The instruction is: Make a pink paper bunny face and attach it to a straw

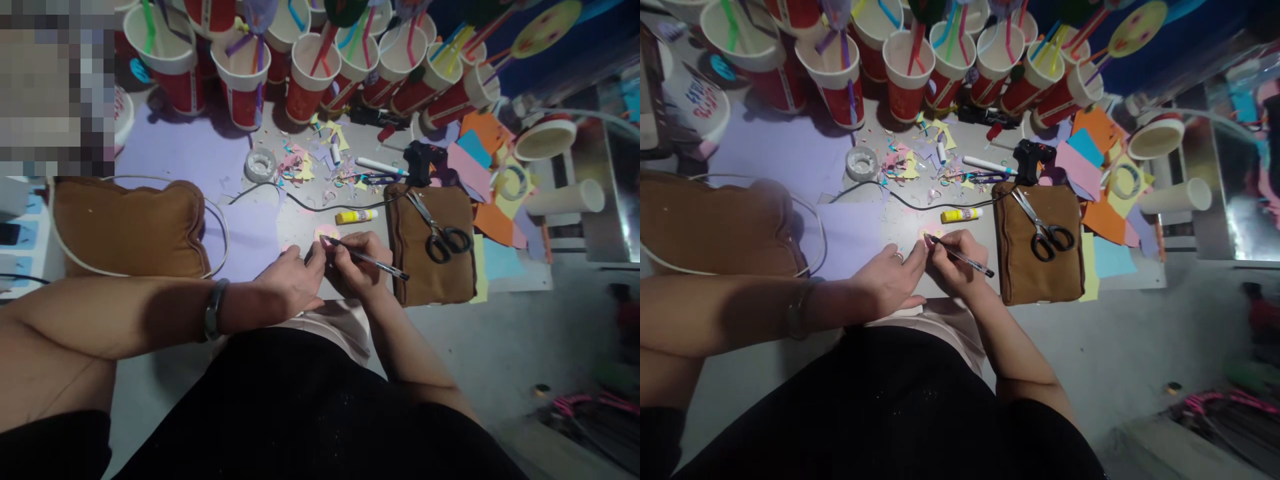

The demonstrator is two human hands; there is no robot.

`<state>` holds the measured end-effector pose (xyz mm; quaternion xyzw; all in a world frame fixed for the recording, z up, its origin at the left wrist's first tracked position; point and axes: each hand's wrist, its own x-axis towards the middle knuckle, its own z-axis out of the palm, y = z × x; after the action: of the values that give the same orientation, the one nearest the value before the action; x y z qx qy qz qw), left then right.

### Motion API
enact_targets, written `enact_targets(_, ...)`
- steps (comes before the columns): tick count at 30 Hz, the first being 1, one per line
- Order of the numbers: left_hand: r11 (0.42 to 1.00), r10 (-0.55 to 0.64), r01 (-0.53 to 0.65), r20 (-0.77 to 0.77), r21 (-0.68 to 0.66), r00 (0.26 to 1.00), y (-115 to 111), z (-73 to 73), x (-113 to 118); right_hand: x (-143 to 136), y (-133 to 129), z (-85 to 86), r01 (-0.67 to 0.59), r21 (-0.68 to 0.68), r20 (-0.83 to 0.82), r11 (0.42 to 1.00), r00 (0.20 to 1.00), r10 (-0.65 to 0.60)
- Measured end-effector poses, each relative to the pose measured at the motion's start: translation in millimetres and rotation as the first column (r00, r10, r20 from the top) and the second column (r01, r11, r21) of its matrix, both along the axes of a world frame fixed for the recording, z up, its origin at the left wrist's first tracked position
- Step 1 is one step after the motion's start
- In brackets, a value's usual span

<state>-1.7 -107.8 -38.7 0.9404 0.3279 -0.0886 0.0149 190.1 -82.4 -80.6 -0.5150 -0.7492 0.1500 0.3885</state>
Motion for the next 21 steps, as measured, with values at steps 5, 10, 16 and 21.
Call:
enact_targets(5, 0.999, 0.005, -0.005, 0.000, -0.038, 1.000, 0.4, 1.4, 0.6, -1.2, 0.7, 0.3, 0.003, -0.010, -0.001, 1.000, 1.000, -0.003)
enact_targets(10, 1.000, -0.001, 0.001, -0.002, -0.011, 1.000, 0.3, 0.3, 0.3, -1.0, 0.5, 1.5, 0.001, -0.004, 0.020, 1.000, 1.000, -0.001)
enact_targets(16, 1.000, -0.005, 0.005, -0.011, -0.018, 1.000, 0.5, -0.2, 0.0, -2.6, 1.1, 3.7, -0.002, -0.002, 0.029, 1.000, 1.000, 0.003)
enact_targets(21, 1.000, 0.011, -0.011, 0.011, -0.024, 1.000, 0.2, 0.5, -0.7, -2.6, 1.5, 4.2, -0.007, -0.018, 0.009, 1.000, 1.000, 0.007)
